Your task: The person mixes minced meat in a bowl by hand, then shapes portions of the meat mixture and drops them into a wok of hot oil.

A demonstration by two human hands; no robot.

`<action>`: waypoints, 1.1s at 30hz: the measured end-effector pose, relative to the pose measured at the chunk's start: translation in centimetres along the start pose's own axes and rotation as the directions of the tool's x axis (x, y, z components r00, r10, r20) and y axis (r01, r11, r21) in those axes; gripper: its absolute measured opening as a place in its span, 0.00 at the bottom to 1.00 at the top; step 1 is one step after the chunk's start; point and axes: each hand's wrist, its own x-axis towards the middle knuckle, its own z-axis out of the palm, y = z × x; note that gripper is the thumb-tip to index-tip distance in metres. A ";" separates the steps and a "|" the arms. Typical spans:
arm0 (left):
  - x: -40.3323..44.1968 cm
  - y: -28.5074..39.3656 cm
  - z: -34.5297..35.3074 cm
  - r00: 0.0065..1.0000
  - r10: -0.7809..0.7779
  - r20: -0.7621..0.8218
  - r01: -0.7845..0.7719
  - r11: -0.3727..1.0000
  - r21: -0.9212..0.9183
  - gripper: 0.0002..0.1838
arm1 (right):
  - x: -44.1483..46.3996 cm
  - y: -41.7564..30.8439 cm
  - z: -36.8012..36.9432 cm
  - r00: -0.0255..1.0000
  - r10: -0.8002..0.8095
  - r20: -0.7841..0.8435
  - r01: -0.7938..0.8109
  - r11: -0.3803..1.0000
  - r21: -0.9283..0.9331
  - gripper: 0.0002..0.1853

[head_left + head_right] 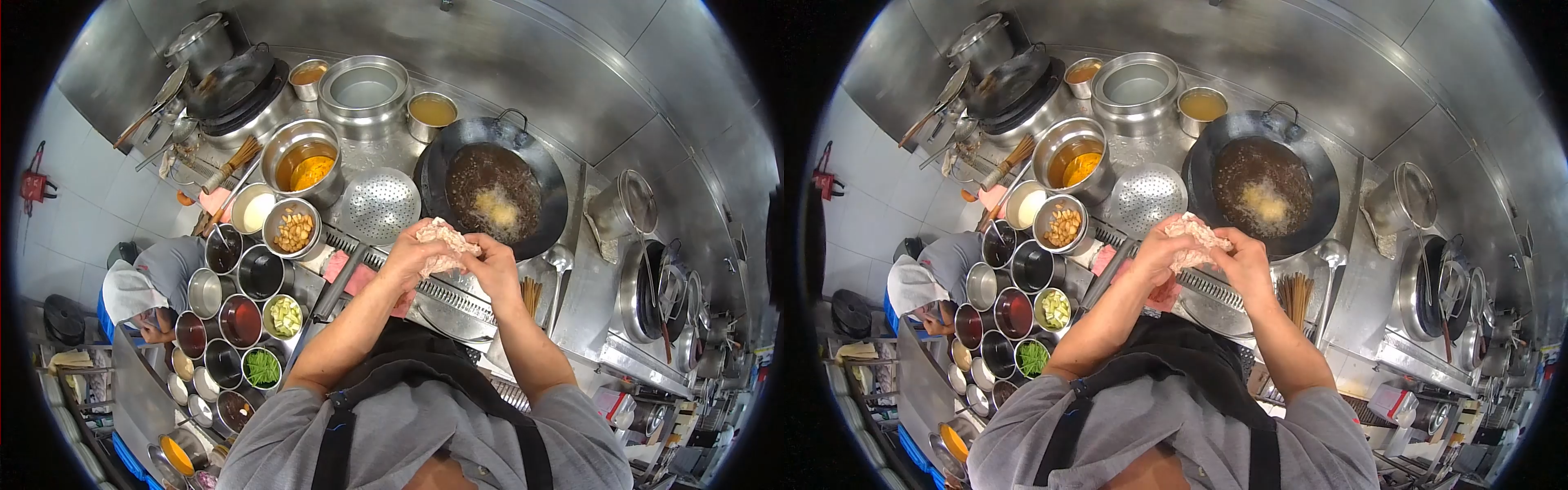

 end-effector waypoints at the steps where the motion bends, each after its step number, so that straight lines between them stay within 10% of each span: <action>1: 0.0 0.0 0.0 1.000 0.009 -0.015 -0.010 0.998 -0.060 0.17 | 0.0 0.7 -0.1 0.993 0.112 0.022 -0.114 0.975 0.189 0.12; 4: 0.0 0.2 -0.1 0.999 0.016 -0.031 -0.021 0.988 -0.151 0.17 | 0.0 1.9 -0.1 0.991 0.128 0.037 -0.129 0.854 0.505 0.09; 14: 0.2 0.3 -0.9 0.999 0.009 -0.031 -0.015 0.975 -0.223 0.16 | -0.7 1.7 0.5 0.979 0.202 0.034 -0.177 0.752 0.635 0.13; 26: -0.5 -1.2 -0.7 0.996 0.075 -0.041 -0.077 0.996 -0.035 0.17 | -1.4 2.0 1.5 0.987 0.157 -0.043 -0.149 0.976 0.157 0.12; 33: -0.6 -0.6 -1.7 0.992 0.026 -0.121 -0.056 0.967 -0.247 0.17 | -2.5 3.2 0.1 0.957 0.271 0.100 -0.277 0.766 0.580 0.07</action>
